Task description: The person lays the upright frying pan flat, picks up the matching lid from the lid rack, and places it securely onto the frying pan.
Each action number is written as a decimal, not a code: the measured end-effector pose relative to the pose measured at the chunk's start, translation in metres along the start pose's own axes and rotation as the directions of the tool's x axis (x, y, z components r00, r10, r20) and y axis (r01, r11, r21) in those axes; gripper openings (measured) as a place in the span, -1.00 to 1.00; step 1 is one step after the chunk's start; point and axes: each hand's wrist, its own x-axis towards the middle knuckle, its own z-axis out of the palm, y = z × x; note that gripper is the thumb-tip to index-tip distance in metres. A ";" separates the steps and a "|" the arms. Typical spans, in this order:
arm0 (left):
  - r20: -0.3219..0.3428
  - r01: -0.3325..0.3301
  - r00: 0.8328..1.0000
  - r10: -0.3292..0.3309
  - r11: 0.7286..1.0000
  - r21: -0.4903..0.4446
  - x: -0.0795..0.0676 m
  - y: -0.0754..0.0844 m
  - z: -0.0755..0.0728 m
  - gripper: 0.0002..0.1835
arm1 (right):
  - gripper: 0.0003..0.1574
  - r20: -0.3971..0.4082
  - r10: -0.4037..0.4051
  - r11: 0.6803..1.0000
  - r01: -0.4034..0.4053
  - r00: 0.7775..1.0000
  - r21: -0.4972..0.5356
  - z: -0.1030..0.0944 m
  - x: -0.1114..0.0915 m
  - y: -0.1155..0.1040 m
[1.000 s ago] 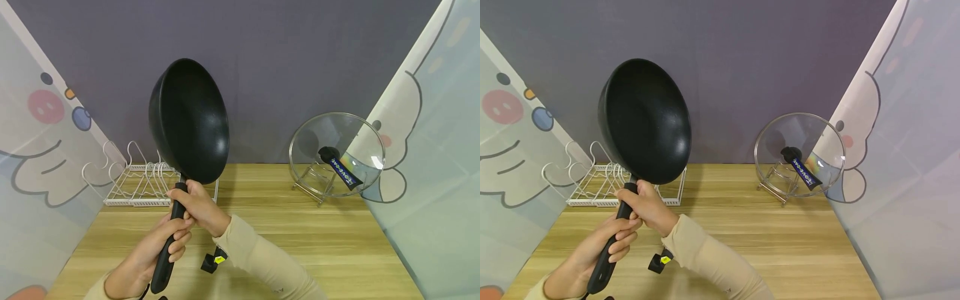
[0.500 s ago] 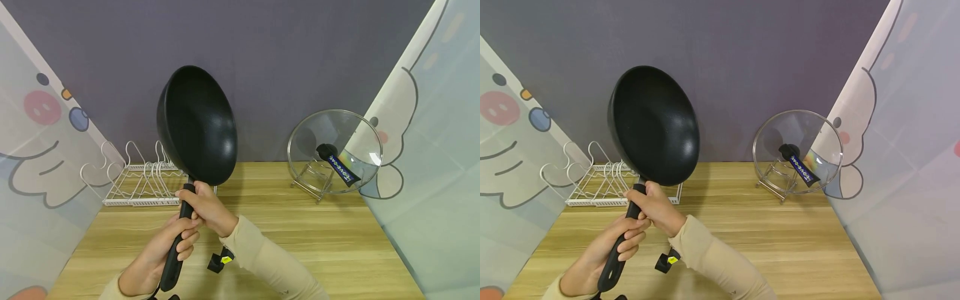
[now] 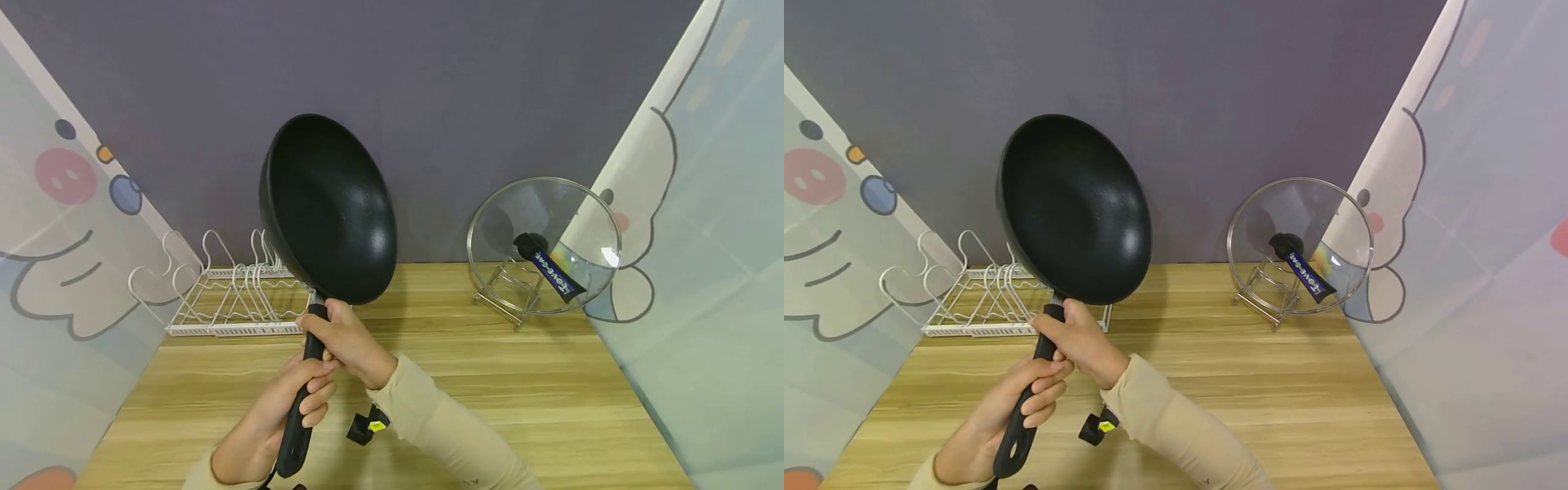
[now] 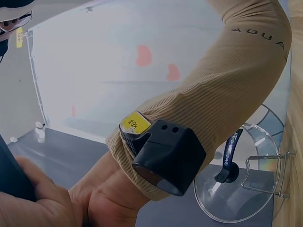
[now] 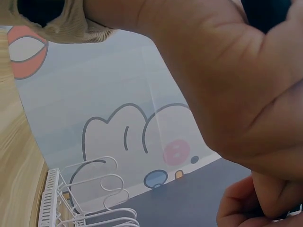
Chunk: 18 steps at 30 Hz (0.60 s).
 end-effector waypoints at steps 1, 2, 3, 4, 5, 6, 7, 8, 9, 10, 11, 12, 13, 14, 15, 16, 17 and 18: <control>0.006 -0.004 1.000 0.004 1.000 -0.001 0.001 -0.001 -0.001 -0.79 | -0.88 -0.004 0.003 1.000 -0.003 1.000 0.000 -0.001 0.000 0.001; 0.012 -0.006 1.000 0.006 1.000 -0.005 0.001 -0.002 -0.001 -0.79 | -0.89 -0.007 0.002 1.000 -0.002 1.000 -0.004 -0.001 -0.001 0.001; 0.017 -0.008 1.000 0.008 1.000 -0.011 0.002 -0.003 -0.002 -0.78 | -0.90 -0.011 0.001 1.000 -0.001 1.000 -0.005 -0.002 -0.001 0.001; 0.021 -0.011 1.000 0.011 1.000 -0.015 0.002 -0.004 -0.003 -0.78 | -0.90 -0.014 0.000 1.000 0.000 1.000 -0.006 -0.002 -0.001 0.002; 0.026 -0.013 1.000 0.014 1.000 -0.021 0.002 -0.004 -0.003 -0.78 | -0.91 -0.016 0.000 1.000 0.000 1.000 -0.005 -0.003 -0.001 0.002; 0.030 -0.015 0.999 0.016 1.000 -0.025 0.003 -0.005 -0.004 -0.78 | -0.91 -0.019 0.000 1.000 0.000 1.000 -0.006 -0.003 -0.002 0.003; 0.034 -0.017 0.999 0.018 0.999 -0.027 0.003 -0.006 -0.004 -0.78 | -0.92 -0.021 0.001 1.000 -0.002 1.000 -0.006 -0.004 -0.002 0.003; 0.039 -0.021 0.999 0.022 0.999 -0.029 0.004 -0.007 -0.004 -0.77 | -0.92 -0.025 0.002 1.000 -0.002 1.000 -0.011 -0.004 -0.002 0.003; 0.042 -0.022 0.999 0.024 0.999 -0.031 0.004 -0.007 -0.005 -0.77 | -0.91 -0.027 0.004 1.000 -0.004 1.000 -0.014 -0.005 -0.003 0.003; 0.043 -0.024 0.999 0.026 0.999 -0.030 0.005 -0.008 -0.005 -0.77 | -0.91 -0.030 0.006 1.000 -0.006 1.000 -0.018 -0.006 -0.003 0.004; 0.041 -0.025 0.999 0.026 0.999 -0.028 0.005 -0.009 -0.005 -0.78 | -0.90 -0.032 0.006 1.000 -0.006 0.999 -0.019 -0.006 -0.003 0.004; 0.041 -0.026 0.999 0.027 0.999 -0.025 0.006 -0.009 -0.005 -0.78 | -0.90 -0.035 0.007 1.000 -0.007 0.999 -0.024 -0.007 -0.003 0.004; 0.040 -0.026 0.999 0.027 0.999 -0.025 0.006 -0.009 -0.005 -0.78 | -0.89 -0.038 0.006 1.000 -0.007 0.999 -0.026 -0.007 -0.003 0.004; 0.040 -0.027 0.999 0.028 0.999 -0.026 0.007 -0.010 -0.005 -0.78 | -0.88 -0.041 0.007 1.000 -0.008 0.999 -0.030 -0.007 -0.003 0.004; 0.039 -0.026 0.999 0.027 0.999 -0.026 0.007 -0.010 -0.005 -0.78 | -0.88 -0.043 0.009 0.999 -0.010 0.999 -0.034 -0.008 -0.003 0.004; 0.040 -0.025 0.999 0.026 0.999 -0.026 0.007 -0.010 -0.005 -0.78 | -0.88 -0.044 0.010 0.999 -0.011 0.999 -0.037 -0.008 -0.004 0.004; 0.044 -0.025 0.999 0.026 0.999 -0.029 0.008 -0.011 -0.005 -0.77 | -0.88 -0.044 0.012 0.999 -0.013 0.999 -0.041 -0.009 -0.004 0.003; 0.048 -0.025 0.999 0.026 0.999 -0.033 0.008 -0.011 -0.005 -0.77 | -0.88 -0.044 0.014 0.999 -0.016 0.999 -0.047 -0.010 -0.004 0.003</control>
